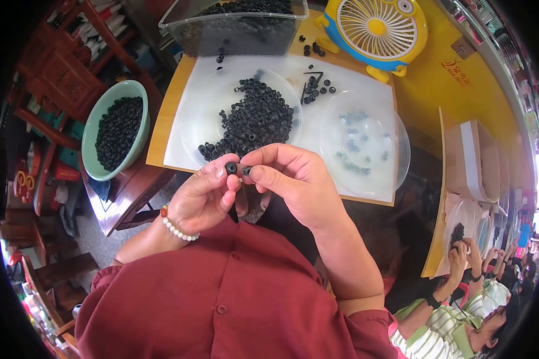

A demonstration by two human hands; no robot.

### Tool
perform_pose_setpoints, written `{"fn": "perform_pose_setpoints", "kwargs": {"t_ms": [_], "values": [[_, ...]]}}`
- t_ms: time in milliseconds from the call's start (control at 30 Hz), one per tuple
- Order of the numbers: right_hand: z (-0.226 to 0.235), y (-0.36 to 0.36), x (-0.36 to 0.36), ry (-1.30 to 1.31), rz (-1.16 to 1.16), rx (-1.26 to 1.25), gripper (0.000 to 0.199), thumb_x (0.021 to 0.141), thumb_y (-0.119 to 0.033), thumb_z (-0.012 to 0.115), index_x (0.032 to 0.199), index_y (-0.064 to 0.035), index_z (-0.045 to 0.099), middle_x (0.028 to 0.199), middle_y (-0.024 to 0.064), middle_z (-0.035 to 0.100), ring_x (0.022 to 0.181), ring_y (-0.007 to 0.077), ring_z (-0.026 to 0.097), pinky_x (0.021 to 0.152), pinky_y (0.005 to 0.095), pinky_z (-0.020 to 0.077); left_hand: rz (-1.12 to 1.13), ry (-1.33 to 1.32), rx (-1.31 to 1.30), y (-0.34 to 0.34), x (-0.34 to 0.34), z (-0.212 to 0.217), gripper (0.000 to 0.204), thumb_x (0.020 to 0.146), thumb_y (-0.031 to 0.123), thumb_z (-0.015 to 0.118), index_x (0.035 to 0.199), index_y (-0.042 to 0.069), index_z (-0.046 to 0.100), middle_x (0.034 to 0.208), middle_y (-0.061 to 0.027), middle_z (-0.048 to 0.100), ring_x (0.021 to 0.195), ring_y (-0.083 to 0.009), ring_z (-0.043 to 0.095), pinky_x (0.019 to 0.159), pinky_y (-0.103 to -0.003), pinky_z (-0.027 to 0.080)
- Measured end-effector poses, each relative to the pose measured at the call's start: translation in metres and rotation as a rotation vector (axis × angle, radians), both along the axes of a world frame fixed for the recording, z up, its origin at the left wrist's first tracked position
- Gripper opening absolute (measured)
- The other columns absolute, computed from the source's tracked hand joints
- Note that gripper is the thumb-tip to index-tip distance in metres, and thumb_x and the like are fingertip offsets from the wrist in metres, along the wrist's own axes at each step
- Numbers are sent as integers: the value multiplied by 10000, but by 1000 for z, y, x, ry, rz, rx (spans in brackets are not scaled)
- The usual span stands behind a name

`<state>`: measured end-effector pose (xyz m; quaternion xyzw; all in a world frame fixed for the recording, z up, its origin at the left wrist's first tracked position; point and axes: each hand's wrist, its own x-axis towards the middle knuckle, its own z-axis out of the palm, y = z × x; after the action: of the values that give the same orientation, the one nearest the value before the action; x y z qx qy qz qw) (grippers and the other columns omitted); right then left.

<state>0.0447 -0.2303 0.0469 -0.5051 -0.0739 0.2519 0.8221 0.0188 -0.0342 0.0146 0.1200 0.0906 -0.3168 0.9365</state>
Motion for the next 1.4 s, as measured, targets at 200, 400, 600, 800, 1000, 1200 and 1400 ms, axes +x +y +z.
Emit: {"fn": "perform_pose_setpoints", "kwargs": {"t_ms": [200, 400, 600, 800, 1000, 1200, 1400], "values": [[-2, -1, -7, -71, -100, -7, 142, 874, -77, 614, 990, 6, 620, 849, 20, 628, 728, 57, 543, 661, 199, 461, -24, -50, 60, -7, -2, 4, 252, 901, 61, 555, 1149, 28, 579, 977, -100, 655, 860, -165, 663, 736, -272, 581], [7, -1, -16, -133, -134, -67, 136, 860, -78, 639, 968, -1, 609, 848, 31, 636, 737, 67, 579, 633, 196, 465, -1, -101, 98, -9, -5, 5, 238, 895, 52, 561, 1130, 26, 593, 960, -108, 659, 842, -171, 667, 725, -267, 584], [11, -1, -17, -147, -132, -117, 121, 854, -65, 643, 943, 6, 602, 837, 40, 643, 723, 74, 596, 630, 203, 478, 16, -151, 162, -10, -6, 7, 229, 884, 35, 573, 1110, 20, 603, 945, -119, 661, 818, -178, 670, 720, -267, 585], [19, 3, -19, -168, -148, -216, 87, 853, -22, 625, 920, 25, 596, 814, 59, 646, 733, 98, 622, 652, 224, 505, 57, -175, 271, -10, -7, 7, 228, 866, 17, 593, 1093, 14, 612, 945, -122, 662, 813, -184, 671, 727, -271, 580], [16, 7, -26, -507, -239, -464, 62, 837, 13, 616, 893, 31, 596, 808, 77, 646, 747, 97, 619, 665, 226, 501, 96, -256, 341, -10, -9, 6, 221, 863, 28, 605, 1083, 12, 616, 898, -112, 669, 794, -176, 672, 726, -272, 575], [17, 4, -25, -225, -215, -243, 85, 840, 4, 630, 916, 28, 598, 862, 67, 643, 786, 96, 610, 691, 218, 491, 77, -221, 346, -10, -9, 7, 206, 866, 41, 607, 1070, 11, 620, 871, -103, 669, 775, -167, 671, 710, -266, 573], [12, 3, -23, -213, -209, -193, 86, 839, 19, 626, 921, 32, 601, 875, 64, 641, 785, 93, 604, 691, 217, 491, 60, -193, 342, -10, -8, 8, 207, 866, 42, 607, 1070, 7, 618, 869, -105, 669, 777, -166, 672, 714, -267, 574]]}}
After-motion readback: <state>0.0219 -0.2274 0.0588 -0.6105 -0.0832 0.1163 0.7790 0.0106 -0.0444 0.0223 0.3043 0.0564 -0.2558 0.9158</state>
